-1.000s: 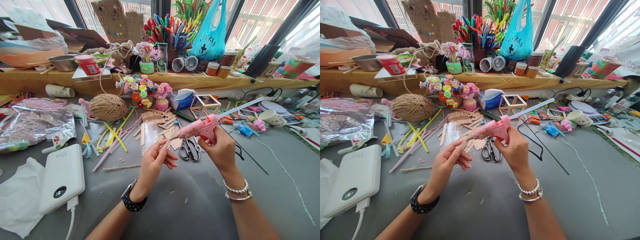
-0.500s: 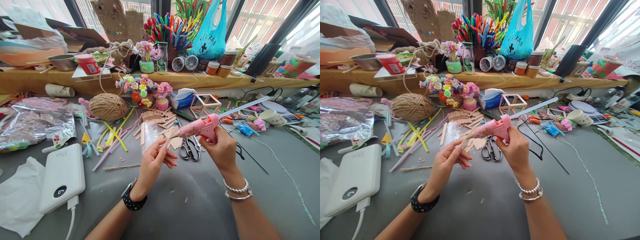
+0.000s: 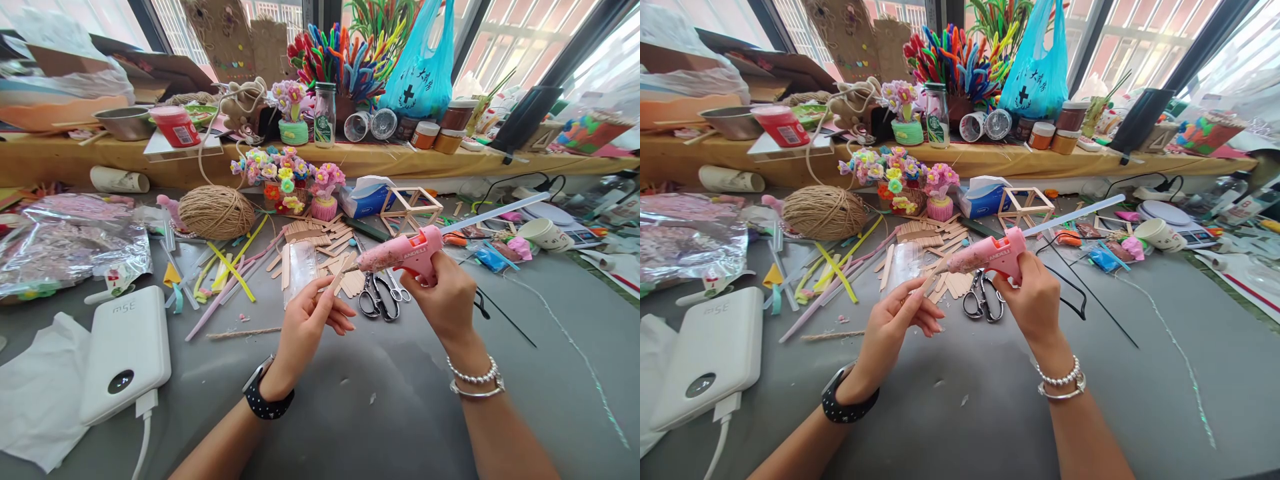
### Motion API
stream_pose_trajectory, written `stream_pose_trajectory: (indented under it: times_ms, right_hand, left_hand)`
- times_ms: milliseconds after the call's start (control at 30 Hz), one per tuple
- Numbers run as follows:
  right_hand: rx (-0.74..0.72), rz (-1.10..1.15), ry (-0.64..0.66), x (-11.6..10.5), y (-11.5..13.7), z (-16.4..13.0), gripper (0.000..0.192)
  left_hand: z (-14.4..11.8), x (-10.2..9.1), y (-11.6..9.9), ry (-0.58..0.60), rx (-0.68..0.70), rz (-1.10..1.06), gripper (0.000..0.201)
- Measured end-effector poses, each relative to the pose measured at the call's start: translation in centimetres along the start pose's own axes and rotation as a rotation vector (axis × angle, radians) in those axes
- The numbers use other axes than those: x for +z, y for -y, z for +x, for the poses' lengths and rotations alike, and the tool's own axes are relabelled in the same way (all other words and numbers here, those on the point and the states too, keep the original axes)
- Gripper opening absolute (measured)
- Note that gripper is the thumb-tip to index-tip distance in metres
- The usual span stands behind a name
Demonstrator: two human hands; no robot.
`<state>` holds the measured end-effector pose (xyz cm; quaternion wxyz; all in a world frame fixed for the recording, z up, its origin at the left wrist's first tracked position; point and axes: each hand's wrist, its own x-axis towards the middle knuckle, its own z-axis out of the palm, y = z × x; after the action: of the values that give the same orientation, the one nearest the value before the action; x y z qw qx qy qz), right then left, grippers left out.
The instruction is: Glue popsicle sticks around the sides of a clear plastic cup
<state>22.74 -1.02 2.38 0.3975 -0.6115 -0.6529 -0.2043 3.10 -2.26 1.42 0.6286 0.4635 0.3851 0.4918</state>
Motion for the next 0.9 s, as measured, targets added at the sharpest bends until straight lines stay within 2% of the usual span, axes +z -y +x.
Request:
stream_pose_trajectory:
  times_ms: [333,900]
  right_hand:
    - [-0.044,-0.001,-0.088,0.2,-0.19,0.06,0.019]
    - [-0.017,-0.019,-0.112,0.34,-0.33,0.12,0.017]
  left_hand:
    - [0.06,-0.01,0.01,-0.008,0.019,-0.013,0.028]
    - [0.04,-0.08,0.12,-0.004,0.02,-0.008,0.028]
